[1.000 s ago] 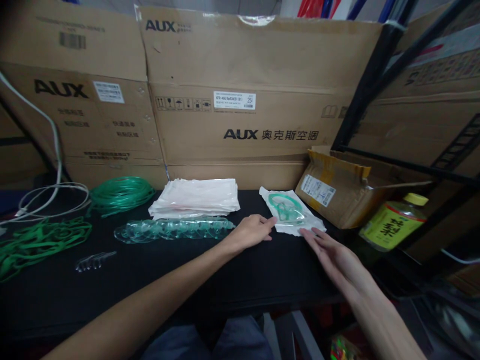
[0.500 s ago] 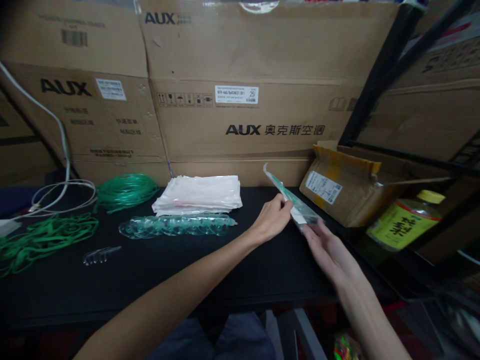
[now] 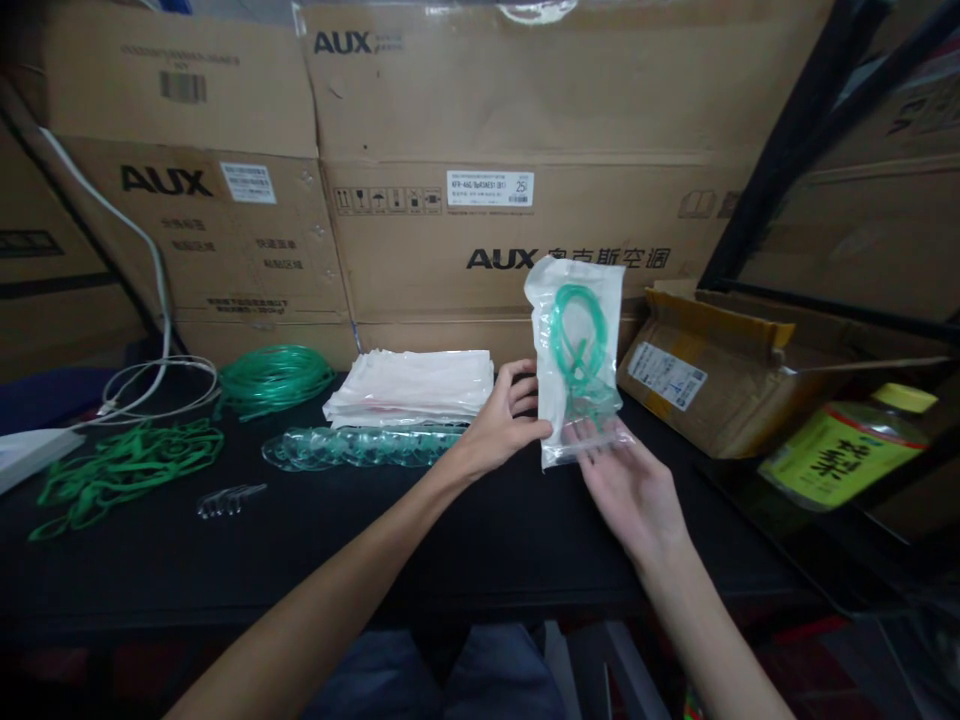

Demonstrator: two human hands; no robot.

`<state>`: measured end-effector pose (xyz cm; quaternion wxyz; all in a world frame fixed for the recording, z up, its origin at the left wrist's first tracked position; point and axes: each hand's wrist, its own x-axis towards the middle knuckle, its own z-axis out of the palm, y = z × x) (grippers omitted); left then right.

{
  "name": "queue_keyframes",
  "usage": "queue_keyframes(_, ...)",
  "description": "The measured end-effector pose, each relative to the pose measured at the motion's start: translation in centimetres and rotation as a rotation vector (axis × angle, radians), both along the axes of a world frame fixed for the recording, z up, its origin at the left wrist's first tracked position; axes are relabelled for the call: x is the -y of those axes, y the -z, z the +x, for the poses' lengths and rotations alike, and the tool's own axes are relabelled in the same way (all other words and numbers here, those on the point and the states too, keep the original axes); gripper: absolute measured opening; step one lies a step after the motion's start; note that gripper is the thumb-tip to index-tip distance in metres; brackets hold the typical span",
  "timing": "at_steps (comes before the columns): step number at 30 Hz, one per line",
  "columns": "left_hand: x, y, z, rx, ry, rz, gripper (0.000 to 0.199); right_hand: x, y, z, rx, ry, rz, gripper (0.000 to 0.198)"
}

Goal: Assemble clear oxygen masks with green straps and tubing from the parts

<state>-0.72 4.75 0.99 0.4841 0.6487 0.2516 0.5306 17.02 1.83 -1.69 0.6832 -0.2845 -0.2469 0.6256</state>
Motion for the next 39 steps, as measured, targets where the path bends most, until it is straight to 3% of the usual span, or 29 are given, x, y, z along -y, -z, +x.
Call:
queue_keyframes(1, 0.0, 0.0, -0.3, 0.039, 0.054, -0.029, 0.077, 0.1, 0.0, -0.1, 0.016, 0.0, 0.01, 0.016)
queue_keyframes(3, 0.1, -0.1, -0.8, 0.078, 0.128, -0.061, 0.084, 0.2, 0.1, -0.3, 0.044, 0.0, 0.019, 0.015)
queue_keyframes(10, -0.1, 0.5, -1.1, 0.054, 0.095, -0.18, 0.072, -0.1, 0.3, -0.5, 0.119, 0.016, 0.031, 0.023)
queue_keyframes(15, 0.5, 0.1, -1.2, 0.048, 0.096, -0.266, 0.039, 0.5, -0.6, -1.1, 0.126, 0.031, 0.033, 0.028)
queue_keyframes(20, 1.2, -0.4, -0.5, 0.084, 0.105, -0.364, 0.04, 0.8, -1.1, -1.6, 0.091, 0.055, 0.027, 0.022)
queue_keyframes(24, 1.1, 0.2, -0.2, 0.039, 0.16, -0.332, 0.039, 1.0, -1.3, -2.0, 0.122, 0.055, -0.036, 0.02)
queue_keyframes(27, 1.0, 0.3, -0.3, 0.01, 0.158, -0.363, 0.047, 1.2, -1.6, -2.2, 0.146, 0.049, -0.067, 0.026)
queue_keyframes(32, 0.6, 0.1, -0.5, 0.012, 0.092, -0.506, 0.079, 1.2, -1.9, -2.2, 0.105, 0.137, -0.169, 0.03)
queue_keyframes(39, -0.5, 1.3, -0.2, 0.098, 0.005, -0.565, 0.075, 1.3, -2.4, -2.7, 0.09, 0.198, -0.192, 0.037)
